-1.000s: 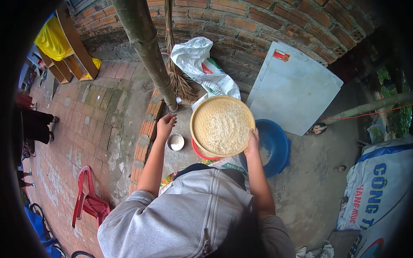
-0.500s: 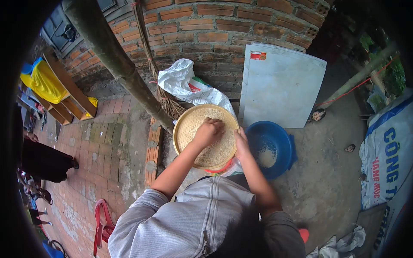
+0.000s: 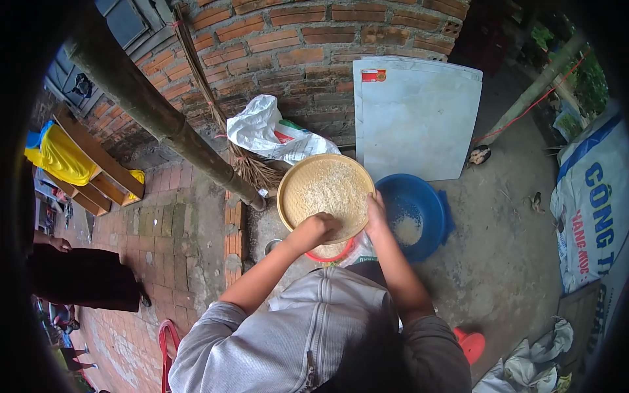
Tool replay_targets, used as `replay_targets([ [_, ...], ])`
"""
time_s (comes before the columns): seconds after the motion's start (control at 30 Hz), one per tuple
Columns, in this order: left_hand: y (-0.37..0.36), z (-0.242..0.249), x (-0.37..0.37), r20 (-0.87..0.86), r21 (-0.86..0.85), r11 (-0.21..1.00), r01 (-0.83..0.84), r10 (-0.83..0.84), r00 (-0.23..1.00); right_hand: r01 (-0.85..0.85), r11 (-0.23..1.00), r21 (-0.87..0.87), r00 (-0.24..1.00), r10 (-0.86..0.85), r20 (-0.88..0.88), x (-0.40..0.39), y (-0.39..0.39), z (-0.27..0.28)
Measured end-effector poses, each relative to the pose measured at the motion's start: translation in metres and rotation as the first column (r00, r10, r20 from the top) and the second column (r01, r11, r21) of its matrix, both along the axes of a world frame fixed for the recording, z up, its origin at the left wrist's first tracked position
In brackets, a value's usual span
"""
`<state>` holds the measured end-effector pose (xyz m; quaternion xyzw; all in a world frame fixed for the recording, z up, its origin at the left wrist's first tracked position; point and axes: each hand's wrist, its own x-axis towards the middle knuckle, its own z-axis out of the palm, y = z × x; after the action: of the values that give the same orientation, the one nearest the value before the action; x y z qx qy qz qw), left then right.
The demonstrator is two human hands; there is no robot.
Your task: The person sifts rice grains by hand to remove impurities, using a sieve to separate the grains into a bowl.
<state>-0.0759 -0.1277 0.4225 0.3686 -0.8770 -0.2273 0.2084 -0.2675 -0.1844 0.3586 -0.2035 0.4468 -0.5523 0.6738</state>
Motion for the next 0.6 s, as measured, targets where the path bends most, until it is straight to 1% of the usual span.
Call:
replay_targets([
  [0.07, -0.005, -0.003, 0.013, -0.167, 0.005, 0.994, -0.112, 0.111, 0.980, -0.021, 1.000, 0.005, 1.000, 0.021, 0.011, 0.000, -0.002, -0.007],
  [0.1, -0.009, -0.001, 0.020, -0.233, -0.026, 0.990, -0.139, 0.129, 0.964, -0.030, 1.000, 0.009, 1.000, 0.030, 0.008, 0.002, -0.003, -0.008],
  [0.13, -0.010, 0.001, 0.027, -0.237, -0.021, 0.989, -0.150, 0.140, 0.961, -0.033, 0.999, 0.013, 0.999, 0.033, -0.005, 0.003, -0.003, -0.009],
  [0.2, -0.008, 0.005, 0.046, -0.295, 0.195, 0.909, -0.370, 0.414, 0.861, -0.050, 0.998, 0.023, 0.998, 0.051, -0.025, 0.006, -0.002, -0.011],
  [0.27, -0.007, -0.008, 0.073, -0.310, 0.195, 0.835, -0.514, 0.550, 0.775, -0.047, 0.998, 0.033, 0.999, 0.047, -0.018, 0.008, -0.001, -0.012],
  [0.33, -0.001, -0.026, 0.103, -0.270, 0.189, 0.733, -0.653, 0.678, 0.683, -0.076, 0.996, 0.047, 0.997, 0.077, -0.030, 0.008, 0.000, -0.013],
  [0.4, 0.013, -0.039, 0.126, -0.191, 0.198, 0.622, -0.758, 0.783, 0.592, -0.114, 0.991, 0.064, 0.992, 0.117, -0.045, 0.007, 0.001, -0.015],
  [0.43, 0.019, -0.058, 0.139, -0.180, 0.178, 0.586, -0.790, 0.809, 0.560, -0.118, 0.992, 0.049, 0.991, 0.120, -0.051, 0.006, 0.001, -0.017],
  [0.47, 0.027, -0.077, 0.151, -0.107, 0.231, 0.540, -0.810, 0.841, 0.530, -0.121, 0.992, 0.033, 0.991, 0.123, -0.055, 0.006, 0.001, -0.020],
  [0.5, 0.036, -0.091, 0.158, -0.079, 0.259, 0.503, -0.825, 0.862, 0.500, -0.106, 0.994, 0.038, 0.992, 0.108, -0.059, 0.008, 0.001, -0.019],
  [0.53, 0.044, -0.105, 0.164, -0.051, 0.286, 0.467, -0.837, 0.879, 0.473, -0.126, 0.991, 0.043, 0.989, 0.129, -0.068, 0.009, 0.001, -0.018],
  [0.6, 0.054, -0.129, 0.173, 0.007, 0.307, 0.434, -0.847, 0.889, 0.458, -0.162, 0.985, 0.065, 0.985, 0.165, -0.044, 0.008, 0.000, -0.015],
])
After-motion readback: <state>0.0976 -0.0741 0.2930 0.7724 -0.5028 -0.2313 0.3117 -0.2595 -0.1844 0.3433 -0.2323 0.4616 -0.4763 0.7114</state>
